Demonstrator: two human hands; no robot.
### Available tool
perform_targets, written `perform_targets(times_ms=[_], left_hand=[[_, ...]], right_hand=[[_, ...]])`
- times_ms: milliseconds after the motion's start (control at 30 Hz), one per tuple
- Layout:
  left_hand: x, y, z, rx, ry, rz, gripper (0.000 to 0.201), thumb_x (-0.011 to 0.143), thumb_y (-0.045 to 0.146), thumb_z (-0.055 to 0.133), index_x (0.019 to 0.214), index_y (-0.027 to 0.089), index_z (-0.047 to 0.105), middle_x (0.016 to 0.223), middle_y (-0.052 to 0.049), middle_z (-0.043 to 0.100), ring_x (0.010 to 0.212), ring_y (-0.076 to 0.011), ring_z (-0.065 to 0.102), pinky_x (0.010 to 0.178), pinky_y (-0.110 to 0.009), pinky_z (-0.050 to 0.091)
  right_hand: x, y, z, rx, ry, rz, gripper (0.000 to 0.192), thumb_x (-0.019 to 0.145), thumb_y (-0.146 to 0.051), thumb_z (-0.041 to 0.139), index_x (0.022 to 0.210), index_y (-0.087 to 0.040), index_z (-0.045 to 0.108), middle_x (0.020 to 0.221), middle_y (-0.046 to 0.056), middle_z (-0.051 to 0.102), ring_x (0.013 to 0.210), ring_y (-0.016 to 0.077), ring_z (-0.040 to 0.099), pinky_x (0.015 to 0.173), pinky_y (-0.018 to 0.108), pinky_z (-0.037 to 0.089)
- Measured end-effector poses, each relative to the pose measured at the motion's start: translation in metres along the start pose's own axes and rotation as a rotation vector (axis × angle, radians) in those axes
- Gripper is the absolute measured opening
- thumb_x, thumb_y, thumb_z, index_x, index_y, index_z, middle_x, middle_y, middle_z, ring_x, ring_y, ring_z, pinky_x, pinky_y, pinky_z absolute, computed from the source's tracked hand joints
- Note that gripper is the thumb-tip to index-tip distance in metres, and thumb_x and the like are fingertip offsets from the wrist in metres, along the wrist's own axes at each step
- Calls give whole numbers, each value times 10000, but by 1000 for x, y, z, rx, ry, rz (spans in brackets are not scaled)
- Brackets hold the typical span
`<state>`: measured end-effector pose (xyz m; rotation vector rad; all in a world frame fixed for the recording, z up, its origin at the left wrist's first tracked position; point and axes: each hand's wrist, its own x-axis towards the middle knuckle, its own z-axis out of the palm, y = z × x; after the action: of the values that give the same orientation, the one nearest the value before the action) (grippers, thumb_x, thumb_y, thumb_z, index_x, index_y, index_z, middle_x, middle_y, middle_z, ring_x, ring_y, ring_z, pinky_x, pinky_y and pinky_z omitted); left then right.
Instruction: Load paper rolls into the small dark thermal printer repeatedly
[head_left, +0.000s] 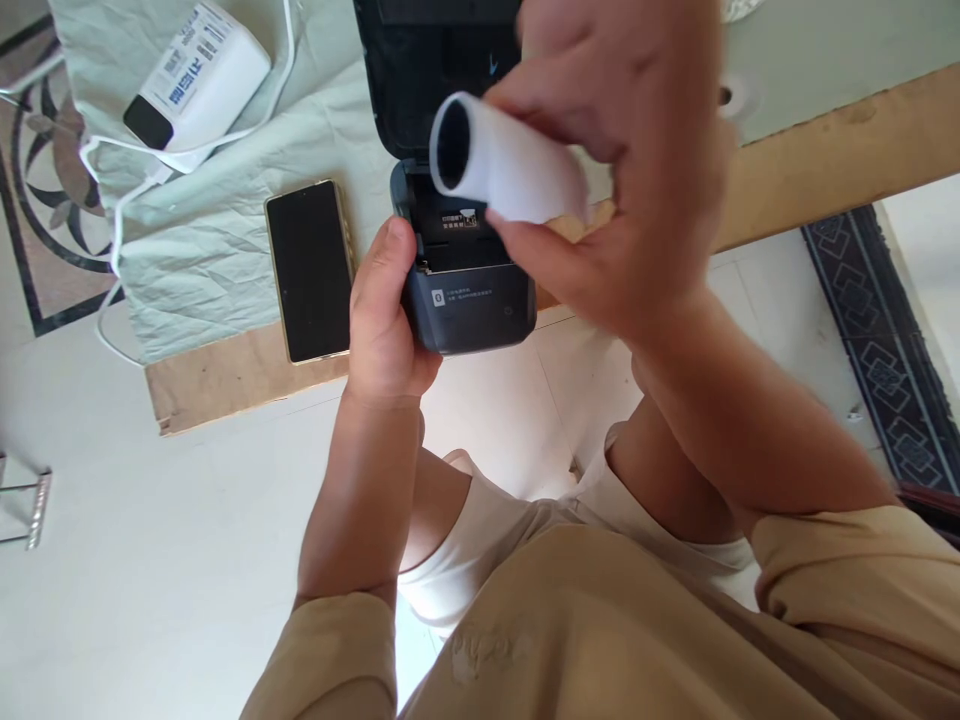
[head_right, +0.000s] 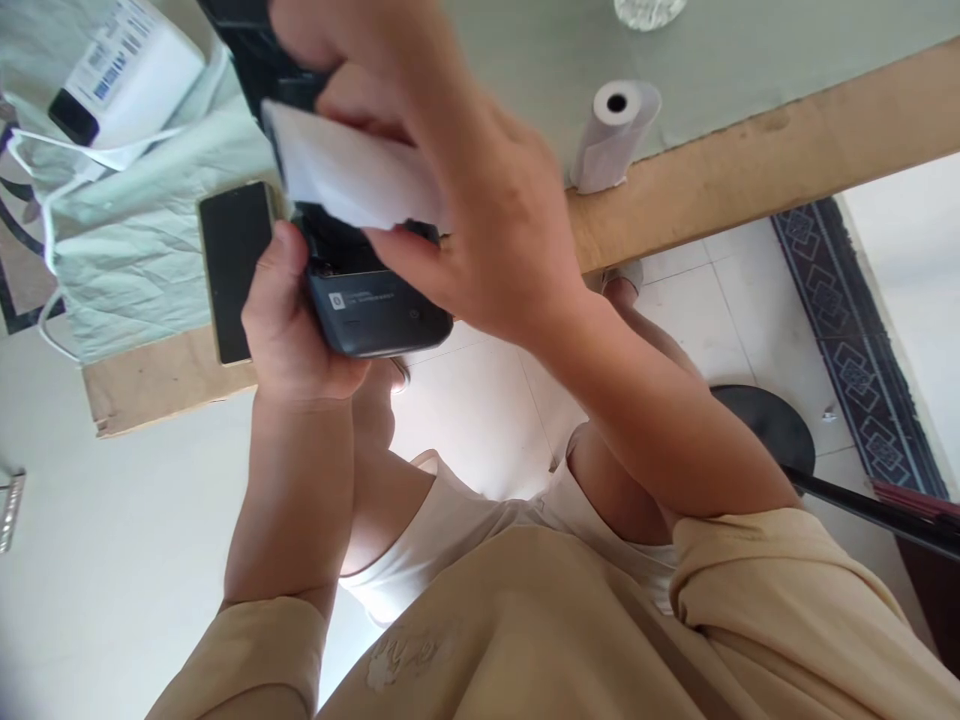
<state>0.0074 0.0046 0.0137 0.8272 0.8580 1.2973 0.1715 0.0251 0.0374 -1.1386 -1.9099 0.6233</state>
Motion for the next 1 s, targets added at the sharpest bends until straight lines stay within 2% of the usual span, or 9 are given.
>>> perform_targets(times_ms=[133,200,333,433,567,733,867,1000], left_hand=[[1,-3,-1,6,30,60,367,887,606,576,840,254,668,1021,-61,700,1220,-278,580,1017,-403,507],[0,-4,-2,-29,31,55,346,913,557,568,853,229,659,987,-63,680,1164,-258,604,1022,-396,499],[-3,-5,-5,-56,6,30,197,924,416,607,905,222,626,933,-51,642,1163,-238,601,997,-377,508],[-4,-5,-4,-36,5,19,272,913,499,610,904,227,625,918,-53,635,1154,-260,606,915,-369,532],[-3,-5,-4,-49,28,51,400,899,600,577,785,218,607,960,-72,666,1100,-279,616,873,-380,523],[-1,-4,-8,18,30,30,452,845,695,567,778,254,638,924,-62,685,1068,-312,632,813,-388,529],[-3,-1,-5,34,-1,8,396,884,634,564,876,247,646,961,-56,699,1082,-288,639,847,-366,529],[-4,1,-3,-32,-21,28,334,903,551,583,811,233,631,908,-54,673,939,-235,642,759,-332,513]], right_hand=[[9,-8,9,-255,66,-30,244,803,-173,521,1034,-214,587,1187,14,689,1049,199,656,924,358,485],[9,-8,10,-386,71,-97,227,762,-128,536,959,-229,584,1133,-19,715,979,194,684,844,349,483],[3,0,10,-392,76,-239,221,768,-114,557,943,-236,614,1115,-39,728,1009,210,705,824,349,497],[-2,2,12,-317,145,-307,152,836,-132,518,871,-226,632,1084,-31,721,995,186,692,823,328,506],[-4,-6,15,-386,299,-385,156,869,-230,519,803,-223,660,924,-3,707,885,180,665,815,336,493],[-5,-9,13,-424,171,-326,175,867,-232,509,805,-228,672,890,-7,708,855,179,650,804,341,490],[-4,-5,12,-397,63,-255,205,900,-252,491,850,-232,689,871,-10,713,912,191,652,811,350,492],[-8,-6,12,-353,116,-379,204,905,-287,494,857,-260,690,889,-35,721,936,181,654,803,352,482]])
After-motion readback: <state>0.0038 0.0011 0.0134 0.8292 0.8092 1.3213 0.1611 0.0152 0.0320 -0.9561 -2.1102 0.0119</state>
